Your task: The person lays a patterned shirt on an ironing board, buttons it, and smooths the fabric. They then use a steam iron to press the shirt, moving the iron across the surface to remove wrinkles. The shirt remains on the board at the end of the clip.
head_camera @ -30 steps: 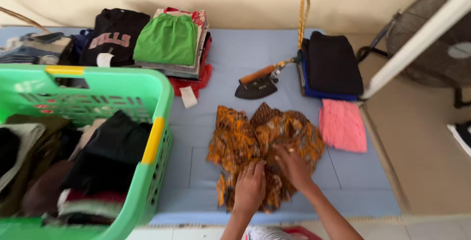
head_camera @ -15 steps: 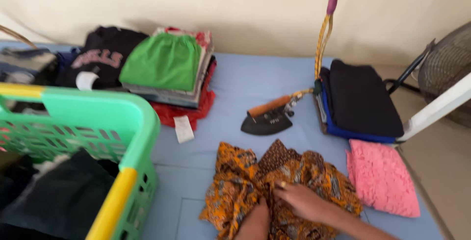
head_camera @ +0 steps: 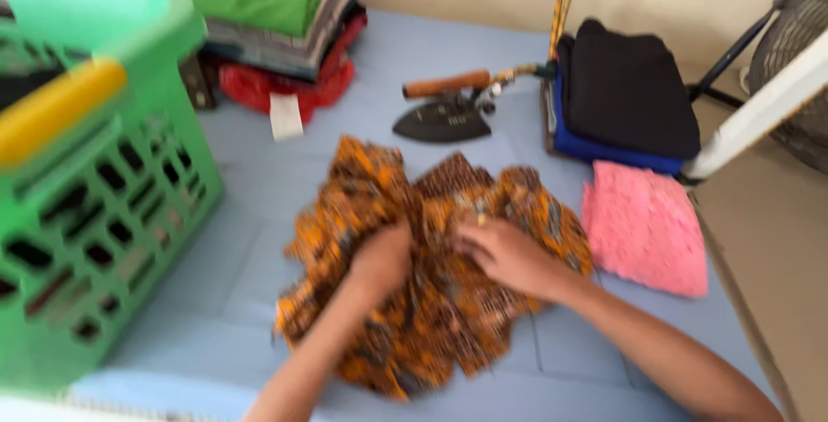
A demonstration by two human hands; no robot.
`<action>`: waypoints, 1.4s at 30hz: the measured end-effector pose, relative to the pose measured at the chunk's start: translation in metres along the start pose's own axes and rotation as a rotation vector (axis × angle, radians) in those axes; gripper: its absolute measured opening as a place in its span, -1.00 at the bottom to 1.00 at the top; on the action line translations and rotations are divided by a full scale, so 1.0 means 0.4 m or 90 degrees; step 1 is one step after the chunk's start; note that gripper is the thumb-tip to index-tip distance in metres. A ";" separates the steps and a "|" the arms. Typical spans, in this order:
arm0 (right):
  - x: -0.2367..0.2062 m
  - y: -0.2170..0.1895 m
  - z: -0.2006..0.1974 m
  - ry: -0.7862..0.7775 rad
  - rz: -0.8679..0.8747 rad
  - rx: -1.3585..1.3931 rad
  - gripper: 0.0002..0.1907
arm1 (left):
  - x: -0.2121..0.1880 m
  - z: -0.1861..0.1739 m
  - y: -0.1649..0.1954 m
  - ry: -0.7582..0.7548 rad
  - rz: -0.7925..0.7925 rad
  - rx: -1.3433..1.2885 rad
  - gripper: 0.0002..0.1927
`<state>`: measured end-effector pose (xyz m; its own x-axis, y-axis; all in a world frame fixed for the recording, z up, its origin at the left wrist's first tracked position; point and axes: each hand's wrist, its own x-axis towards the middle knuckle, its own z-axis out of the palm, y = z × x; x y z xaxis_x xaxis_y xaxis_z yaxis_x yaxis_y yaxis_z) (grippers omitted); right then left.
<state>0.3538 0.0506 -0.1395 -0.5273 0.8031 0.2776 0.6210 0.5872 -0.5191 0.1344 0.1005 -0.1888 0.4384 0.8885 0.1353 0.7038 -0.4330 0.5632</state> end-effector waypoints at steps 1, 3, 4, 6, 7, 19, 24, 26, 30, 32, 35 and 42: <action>-0.011 -0.014 -0.011 0.006 0.008 0.015 -0.83 | -0.006 -0.013 0.013 -0.017 -0.075 0.060 -0.82; -0.019 -0.038 -0.049 0.032 0.010 0.032 -0.89 | -0.028 -0.033 0.041 0.027 -0.090 0.046 -0.85; -0.025 -0.052 -0.067 0.051 -0.016 0.039 -0.89 | -0.034 -0.056 0.064 0.054 -0.093 0.044 -0.83; -0.042 -0.082 -0.092 0.085 -0.062 0.059 -0.91 | -0.051 -0.099 0.109 0.188 -0.008 0.082 -0.82; -0.048 -0.095 -0.101 0.107 -0.071 0.045 -0.90 | -0.061 -0.116 0.130 0.249 0.035 0.101 -0.82; -0.046 -0.142 -0.121 0.092 0.063 0.202 -0.83 | -0.145 -0.132 0.197 0.097 -0.038 -0.154 -0.61; -0.033 -0.120 -0.052 0.114 0.196 0.305 -0.84 | -0.143 -0.120 0.137 0.054 -0.035 -0.171 -0.58; -0.032 -0.106 -0.017 0.168 0.203 0.387 -0.81 | -0.148 -0.103 0.117 0.020 -0.035 -0.152 -0.55; -0.023 -0.076 0.039 0.245 0.253 0.653 -0.65 | -0.145 -0.067 0.087 -0.020 -0.034 -0.170 -0.69; -0.024 -0.061 0.052 0.270 0.275 0.657 -0.57 | -0.141 -0.056 0.070 -0.051 -0.092 -0.246 -0.78; -0.027 -0.045 0.053 0.283 0.340 0.695 -0.46 | -0.138 -0.050 0.043 -0.079 -0.158 -0.422 -0.86; -0.020 -0.048 0.002 0.214 0.332 0.670 -0.38 | -0.137 -0.096 0.027 0.029 -0.068 -0.508 -0.87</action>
<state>0.3456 0.0328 -0.1323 -0.0820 0.9956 -0.0452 -0.1410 -0.0565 -0.9884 0.0963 0.0529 -0.1589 0.3560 0.9318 0.0714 0.1210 -0.1217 0.9852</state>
